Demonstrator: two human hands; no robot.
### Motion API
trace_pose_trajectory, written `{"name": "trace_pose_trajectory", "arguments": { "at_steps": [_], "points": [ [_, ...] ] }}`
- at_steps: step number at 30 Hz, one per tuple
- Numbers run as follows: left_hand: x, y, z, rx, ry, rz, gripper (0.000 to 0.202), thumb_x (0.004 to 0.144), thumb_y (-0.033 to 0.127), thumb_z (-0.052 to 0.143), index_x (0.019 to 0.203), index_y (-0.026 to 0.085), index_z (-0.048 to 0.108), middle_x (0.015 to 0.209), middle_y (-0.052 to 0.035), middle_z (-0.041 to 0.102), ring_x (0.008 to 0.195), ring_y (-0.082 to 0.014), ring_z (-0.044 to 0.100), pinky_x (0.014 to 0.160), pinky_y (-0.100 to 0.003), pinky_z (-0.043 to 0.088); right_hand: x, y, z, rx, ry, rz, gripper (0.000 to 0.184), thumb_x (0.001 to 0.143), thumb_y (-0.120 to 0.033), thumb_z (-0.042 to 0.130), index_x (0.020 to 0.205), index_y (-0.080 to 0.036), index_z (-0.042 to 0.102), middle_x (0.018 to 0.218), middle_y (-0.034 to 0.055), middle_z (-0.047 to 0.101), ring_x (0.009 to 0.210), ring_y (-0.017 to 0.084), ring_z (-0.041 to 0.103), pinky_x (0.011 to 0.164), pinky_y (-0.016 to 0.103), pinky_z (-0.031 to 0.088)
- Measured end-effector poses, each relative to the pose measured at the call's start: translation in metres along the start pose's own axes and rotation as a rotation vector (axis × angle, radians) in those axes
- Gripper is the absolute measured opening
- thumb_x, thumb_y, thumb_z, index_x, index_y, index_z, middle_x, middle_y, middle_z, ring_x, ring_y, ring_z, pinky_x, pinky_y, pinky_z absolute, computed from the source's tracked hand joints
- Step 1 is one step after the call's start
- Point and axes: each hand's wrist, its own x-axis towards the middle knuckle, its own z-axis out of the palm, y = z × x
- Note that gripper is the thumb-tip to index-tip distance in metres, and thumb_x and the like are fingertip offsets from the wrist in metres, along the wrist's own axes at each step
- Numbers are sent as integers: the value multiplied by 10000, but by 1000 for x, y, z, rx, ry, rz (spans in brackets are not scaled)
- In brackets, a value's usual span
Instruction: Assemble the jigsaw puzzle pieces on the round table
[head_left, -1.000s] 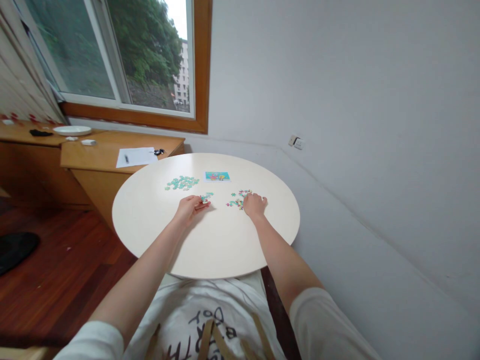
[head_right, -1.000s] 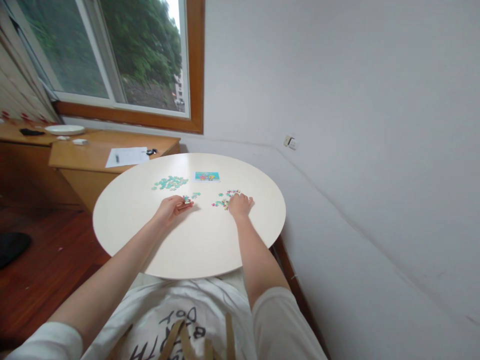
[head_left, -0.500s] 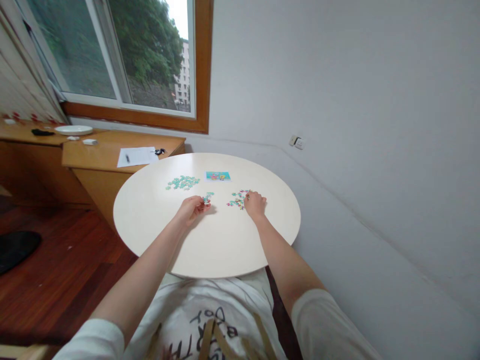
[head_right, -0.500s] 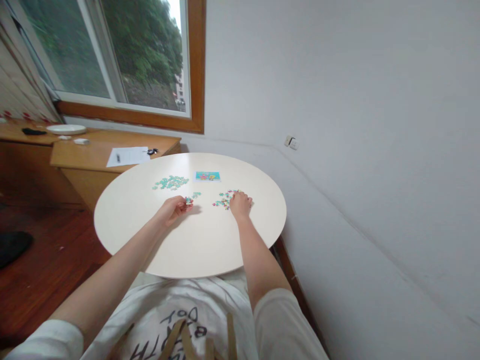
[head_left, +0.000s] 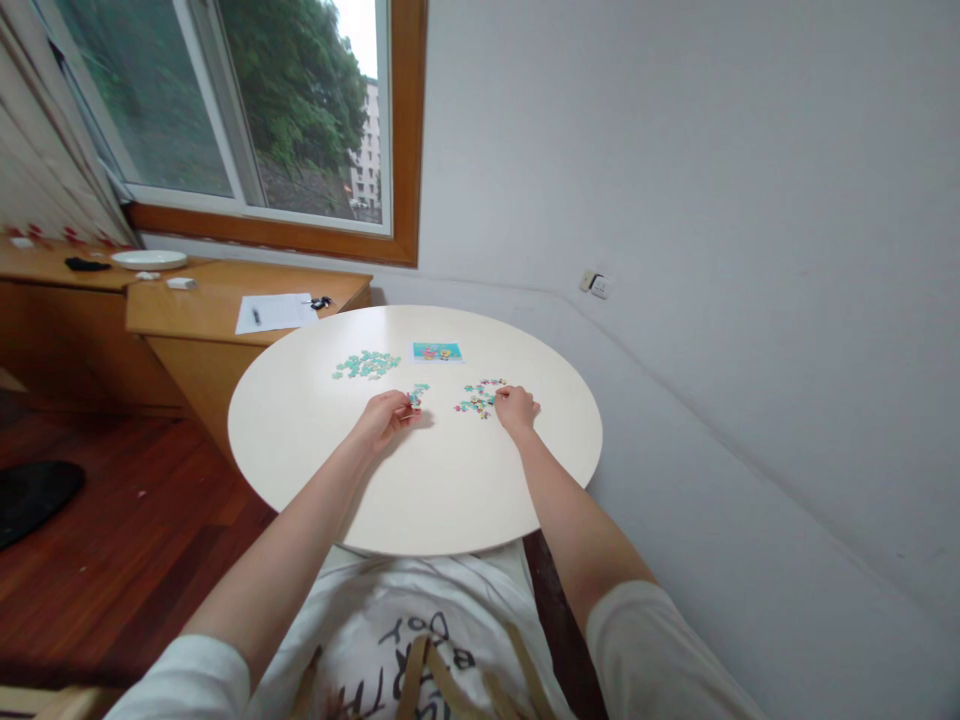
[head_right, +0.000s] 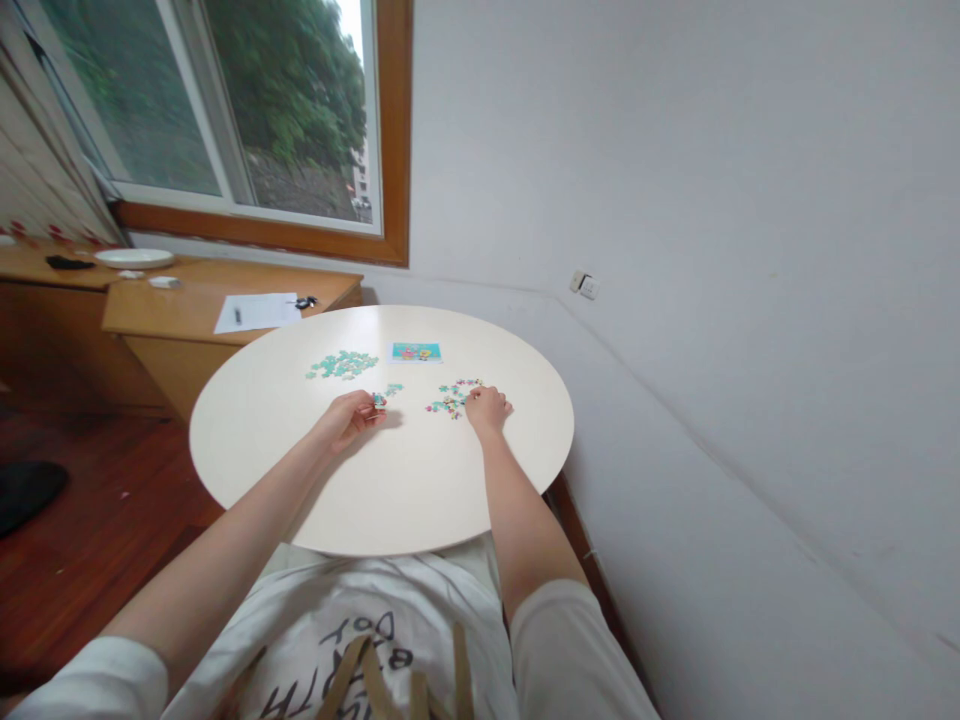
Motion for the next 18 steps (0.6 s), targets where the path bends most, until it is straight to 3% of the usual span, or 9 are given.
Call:
{"name": "trace_pose_trajectory", "arguments": {
  "at_steps": [10,18],
  "points": [
    [0,-1,-3,-5,-10,39,116,568,130,667,616,116,563,642,-31,620,534,-96,564,537,-232,478,4,4,4,25,15,19,234,755,-387,594,917,-268,714,1019,41,680,1014,233,572,892,388,362],
    [1,0,-3,-38,36,33,105,608,147,644,658,134,553,564,4,577,470,-81,522,506,-221,435,5,5,3,58,-11,23,278,709,-448,640,907,-268,718,1018,36,695,1029,242,589,910,403,370]
  ]
}}
